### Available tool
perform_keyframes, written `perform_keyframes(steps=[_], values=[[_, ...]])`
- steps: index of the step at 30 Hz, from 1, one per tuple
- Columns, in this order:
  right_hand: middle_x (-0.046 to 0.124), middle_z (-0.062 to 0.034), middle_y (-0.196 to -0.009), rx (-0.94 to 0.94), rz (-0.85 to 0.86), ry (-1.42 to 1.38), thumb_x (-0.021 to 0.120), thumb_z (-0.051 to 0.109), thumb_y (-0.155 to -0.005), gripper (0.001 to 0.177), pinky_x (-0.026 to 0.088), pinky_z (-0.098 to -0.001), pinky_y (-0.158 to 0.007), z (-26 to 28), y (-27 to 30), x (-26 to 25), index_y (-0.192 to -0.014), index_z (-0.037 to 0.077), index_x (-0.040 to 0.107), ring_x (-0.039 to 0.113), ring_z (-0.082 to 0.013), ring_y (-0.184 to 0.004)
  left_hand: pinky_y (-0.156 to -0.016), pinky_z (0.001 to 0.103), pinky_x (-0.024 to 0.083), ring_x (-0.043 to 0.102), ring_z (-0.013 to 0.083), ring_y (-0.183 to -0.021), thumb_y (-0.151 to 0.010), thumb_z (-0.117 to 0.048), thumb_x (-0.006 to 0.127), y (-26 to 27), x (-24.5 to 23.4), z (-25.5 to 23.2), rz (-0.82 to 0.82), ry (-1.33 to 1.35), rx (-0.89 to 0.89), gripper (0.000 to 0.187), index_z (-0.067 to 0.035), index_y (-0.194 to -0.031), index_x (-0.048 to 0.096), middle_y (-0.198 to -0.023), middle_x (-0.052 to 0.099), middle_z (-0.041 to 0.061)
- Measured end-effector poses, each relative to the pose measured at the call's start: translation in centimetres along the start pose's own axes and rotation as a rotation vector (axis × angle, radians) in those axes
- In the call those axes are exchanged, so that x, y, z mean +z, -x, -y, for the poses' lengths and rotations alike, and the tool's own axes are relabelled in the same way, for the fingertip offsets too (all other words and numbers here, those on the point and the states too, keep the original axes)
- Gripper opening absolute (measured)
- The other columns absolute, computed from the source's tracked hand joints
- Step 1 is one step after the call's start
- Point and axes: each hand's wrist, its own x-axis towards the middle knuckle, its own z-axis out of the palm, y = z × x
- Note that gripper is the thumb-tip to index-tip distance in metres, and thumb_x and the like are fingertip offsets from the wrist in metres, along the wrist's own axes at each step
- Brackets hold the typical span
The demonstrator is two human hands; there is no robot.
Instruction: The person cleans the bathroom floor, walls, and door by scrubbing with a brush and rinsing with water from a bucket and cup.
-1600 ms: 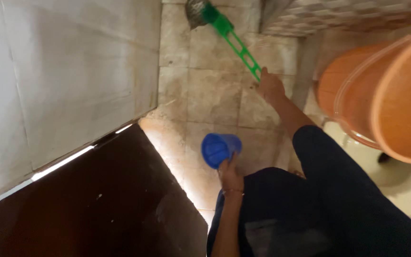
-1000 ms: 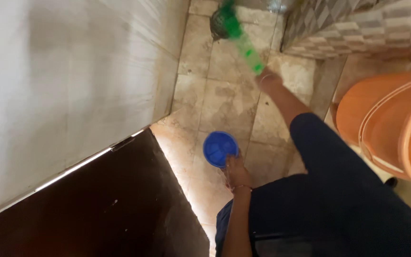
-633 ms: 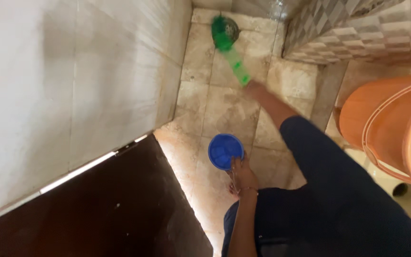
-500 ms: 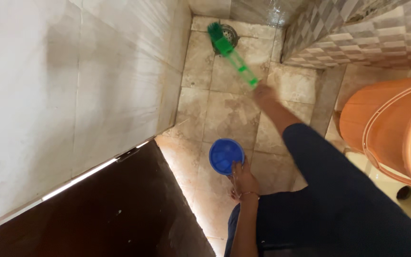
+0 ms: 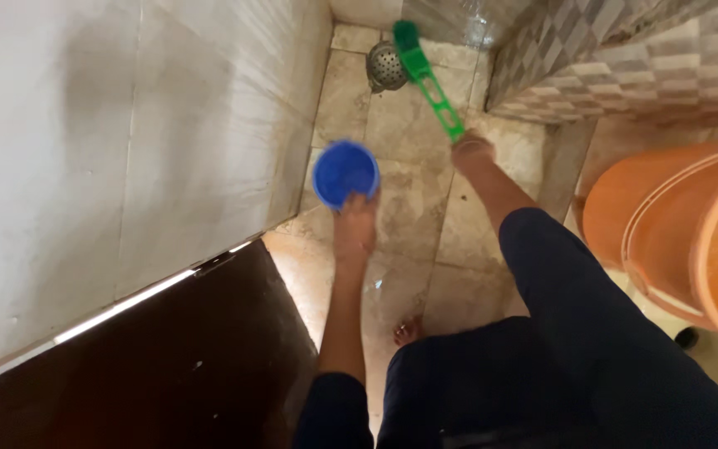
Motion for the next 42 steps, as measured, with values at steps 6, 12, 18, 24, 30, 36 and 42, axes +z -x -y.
perform_keyframes(steps=[6,12,18,24,30,36,42], values=[[0.071,-0.0205,-0.101,0.019,-0.055,-0.450,0.061,0.036,-0.093,0.043,0.054,-0.0487,-0.086,7.2,1.3,0.1,-0.122,0.005,0.054,0.070,-0.0368,-0.098,-0.108,0.058,0.037,0.052,0.0320,-0.134,-0.084,-0.003,0.056,-5.9,-9.0,2.2,-0.082,-0.062,0.037,0.052,-0.017,-0.133,0.065,-0.137,0.061,0.010],[0.070,-0.0210,-0.116,0.076,-0.053,-0.300,0.061,0.025,-0.095,0.035,0.055,-0.0476,-0.090,5.9,-2.7,-6.0,-0.122,0.004,0.062,0.069,-0.0372,-0.109,-0.110,0.058,0.038,0.053,0.0308,-0.134,-0.085,0.003,0.057,-5.2,-10.9,0.7,-0.151,0.032,0.017,0.056,-0.020,-0.134,0.069,-0.127,0.065,0.009],[0.071,-0.0179,-0.117,0.061,0.077,-0.371,0.055,0.025,-0.100,0.031,0.056,-0.0501,-0.088,7.2,4.6,-0.7,-0.126,0.009,0.063,0.070,-0.0362,-0.111,-0.110,0.055,0.039,0.053,0.0329,-0.135,-0.089,0.000,0.058,-3.1,-10.1,-0.9,-0.155,0.105,-0.015,0.047,-0.017,-0.131,0.069,-0.127,0.065,0.010],[0.076,-0.0196,-0.111,0.316,0.101,-0.510,0.044,0.026,-0.107,0.035,0.061,-0.0488,-0.081,-4.7,2.7,-0.1,-0.134,0.008,0.059,0.076,-0.0370,-0.103,-0.113,0.057,0.036,0.054,0.0342,-0.135,-0.086,-0.001,0.057,0.8,-9.8,-1.8,-0.060,0.053,0.022,0.051,-0.017,-0.133,0.068,-0.128,0.065,0.011],[0.073,-0.0233,-0.116,0.231,0.149,-0.475,0.044,0.029,-0.107,0.039,0.057,-0.0575,-0.087,-6.0,22.7,10.9,-0.139,0.008,0.053,0.073,-0.0421,-0.105,-0.115,0.061,0.033,0.055,0.0336,-0.131,-0.089,-0.004,0.057,6.9,-10.6,-5.9,0.043,0.052,-0.024,0.050,-0.019,-0.136,0.068,-0.124,0.066,0.012],[0.072,-0.0297,-0.105,0.146,0.193,-0.568,0.067,0.052,-0.099,0.062,0.056,-0.0530,-0.082,-7.9,29.4,2.8,-0.125,-0.002,0.054,0.071,-0.0456,-0.099,-0.106,0.062,0.036,0.054,0.0409,-0.128,-0.088,-0.012,0.063,13.0,-10.3,-13.7,0.122,0.279,-0.306,0.047,-0.016,-0.134,0.066,-0.130,0.062,0.020],[0.069,-0.0214,-0.086,0.108,0.336,-1.142,0.079,0.022,-0.086,0.040,0.052,-0.0434,-0.056,-11.6,36.0,-5.0,-0.105,-0.012,0.069,0.067,-0.0297,-0.070,-0.109,0.047,0.048,0.057,0.0400,-0.125,-0.093,-0.034,0.062,15.7,-14.9,-23.6,0.209,0.634,-0.604,0.055,-0.017,-0.146,0.057,-0.136,0.060,0.020]])
